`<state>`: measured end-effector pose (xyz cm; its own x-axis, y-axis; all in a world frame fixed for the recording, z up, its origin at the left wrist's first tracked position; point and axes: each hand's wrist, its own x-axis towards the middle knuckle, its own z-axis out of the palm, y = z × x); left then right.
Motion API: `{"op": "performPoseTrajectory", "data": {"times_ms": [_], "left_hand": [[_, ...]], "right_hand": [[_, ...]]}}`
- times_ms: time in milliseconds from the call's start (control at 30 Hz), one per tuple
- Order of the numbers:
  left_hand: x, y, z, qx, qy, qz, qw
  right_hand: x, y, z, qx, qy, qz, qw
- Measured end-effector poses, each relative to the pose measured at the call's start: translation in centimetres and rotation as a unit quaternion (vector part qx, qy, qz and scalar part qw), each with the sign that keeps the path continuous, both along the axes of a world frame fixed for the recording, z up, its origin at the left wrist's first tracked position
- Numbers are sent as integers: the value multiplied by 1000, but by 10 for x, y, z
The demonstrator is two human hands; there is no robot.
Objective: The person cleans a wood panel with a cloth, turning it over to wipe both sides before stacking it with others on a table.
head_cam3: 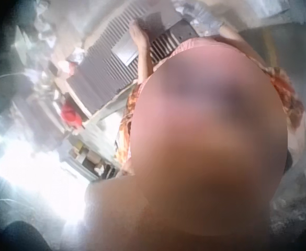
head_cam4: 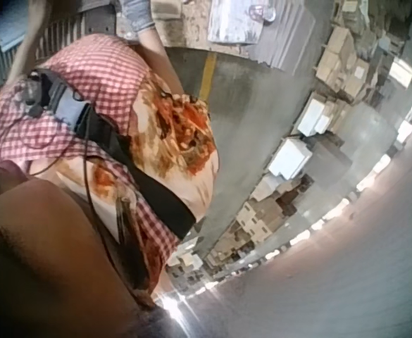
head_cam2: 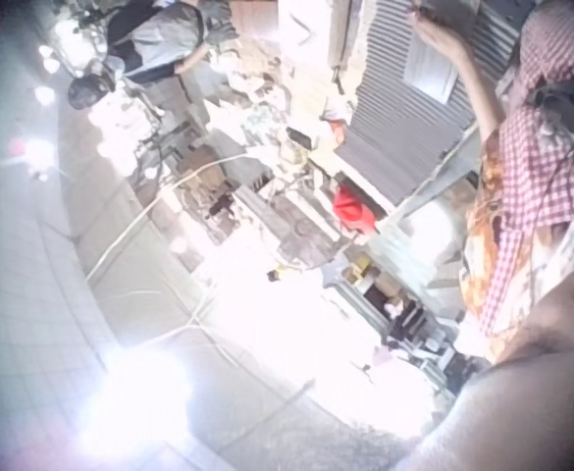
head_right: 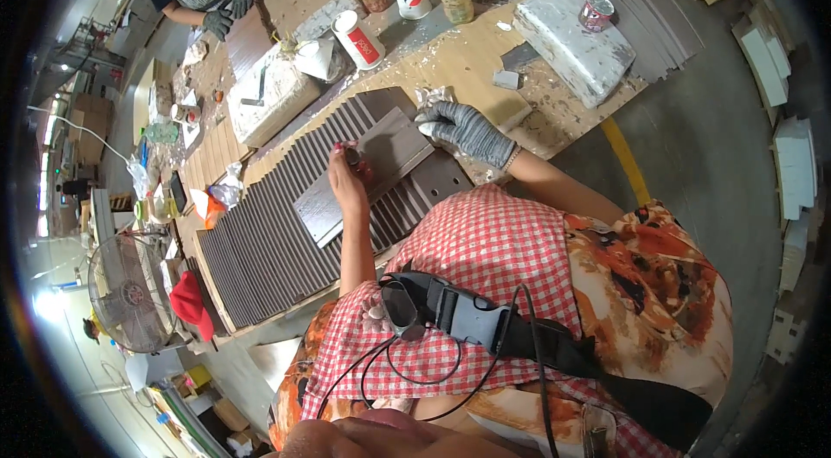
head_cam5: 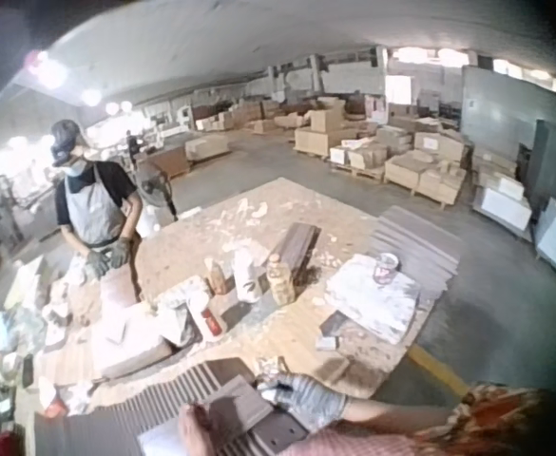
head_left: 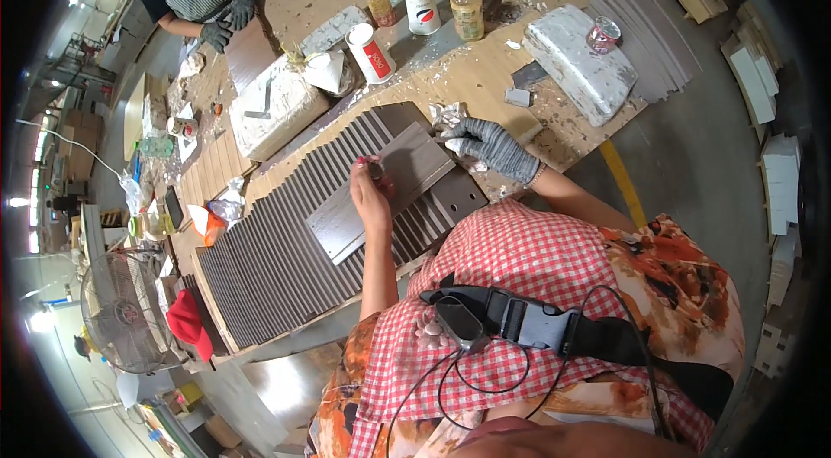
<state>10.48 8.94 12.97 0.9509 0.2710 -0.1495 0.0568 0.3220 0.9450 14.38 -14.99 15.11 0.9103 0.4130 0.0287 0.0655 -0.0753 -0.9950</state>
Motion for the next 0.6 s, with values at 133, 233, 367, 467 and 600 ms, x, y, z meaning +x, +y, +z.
{"op": "performPoseTrajectory", "data": {"times_ms": [133, 233, 367, 467, 600], "left_hand": [[-2, 6, 3, 7, -6, 8, 1000], [-4, 6, 1, 12, -22, 4, 1000], [-2, 4, 1, 41, -16, 14, 999], [-4, 4, -1, 52, 0, 27, 998], [-5, 5, -5, 58, -7, 20, 998]], "right_hand": [[30, -3, -24, 43, 44, -22, 998], [45, -4, -35, 28, 42, -29, 998], [62, -1, -49, -83, 9, -23, 996], [58, 8, -35, -37, 36, -28, 998], [60, 9, -35, -147, -79, -27, 986]]}}
